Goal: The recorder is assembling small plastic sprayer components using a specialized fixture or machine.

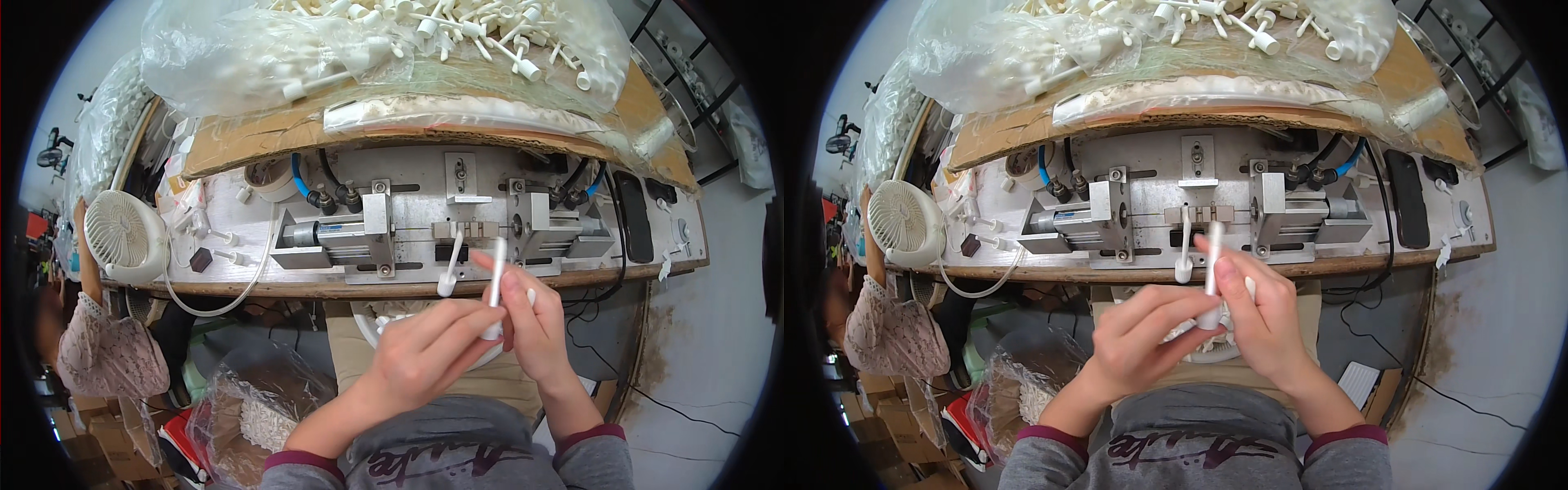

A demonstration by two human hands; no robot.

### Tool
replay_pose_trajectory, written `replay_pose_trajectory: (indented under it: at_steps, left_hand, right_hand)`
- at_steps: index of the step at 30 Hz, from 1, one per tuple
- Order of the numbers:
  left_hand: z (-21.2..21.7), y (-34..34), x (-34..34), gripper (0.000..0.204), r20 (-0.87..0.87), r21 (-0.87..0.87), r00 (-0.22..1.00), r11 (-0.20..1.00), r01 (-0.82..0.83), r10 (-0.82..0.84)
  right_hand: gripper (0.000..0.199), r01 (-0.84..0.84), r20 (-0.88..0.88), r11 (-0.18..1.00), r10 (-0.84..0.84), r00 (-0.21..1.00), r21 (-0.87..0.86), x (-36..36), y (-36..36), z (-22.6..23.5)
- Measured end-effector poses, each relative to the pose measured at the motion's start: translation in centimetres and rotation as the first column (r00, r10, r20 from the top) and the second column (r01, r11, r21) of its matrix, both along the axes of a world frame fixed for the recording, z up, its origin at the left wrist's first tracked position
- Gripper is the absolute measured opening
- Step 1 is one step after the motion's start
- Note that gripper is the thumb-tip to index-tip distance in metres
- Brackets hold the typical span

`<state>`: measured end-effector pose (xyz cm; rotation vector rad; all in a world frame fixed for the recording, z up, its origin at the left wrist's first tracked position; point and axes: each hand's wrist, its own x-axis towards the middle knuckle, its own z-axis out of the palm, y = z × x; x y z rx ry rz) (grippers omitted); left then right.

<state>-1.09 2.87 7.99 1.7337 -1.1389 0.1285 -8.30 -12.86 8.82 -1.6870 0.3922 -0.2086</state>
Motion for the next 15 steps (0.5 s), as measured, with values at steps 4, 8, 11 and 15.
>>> replay_pose_trajectory:
  at_steps: [4, 8, 11, 15]
  left_hand:
    - [-0.6, 0.5, 0.9, 0.033, 0.027, 0.141, 0.986, 0.975, -0.169, 0.167]
    - [-2.2, -0.2, 1.6, 0.031, 0.29, 0.313, 0.938, 0.907, -0.281, 0.191]
    - [-2.2, -1.0, 2.4, 0.032, 0.45, 0.361, 0.878, 0.866, -0.345, 0.162]
    - [-1.6, -1.3, 2.5, 0.032, 0.48, 0.399, 0.867, 0.846, -0.353, 0.135]
  right_hand:
    - [0.043, -0.008, -0.083, 0.997, 0.014, 0.996, 0.077, -0.9, -1.7, -0.4]
    - [0.054, 0.028, 0.1, 0.923, -0.072, 0.992, 0.384, -0.9, -1.5, -0.8]
    - [0.045, 0.045, 0.085, 0.909, -0.087, 0.993, 0.415, -1.0, -1.5, -0.5]
    - [0.036, 0.103, 0.223, 0.986, -0.13, 0.966, 0.131, -1.0, -1.6, 0.0]
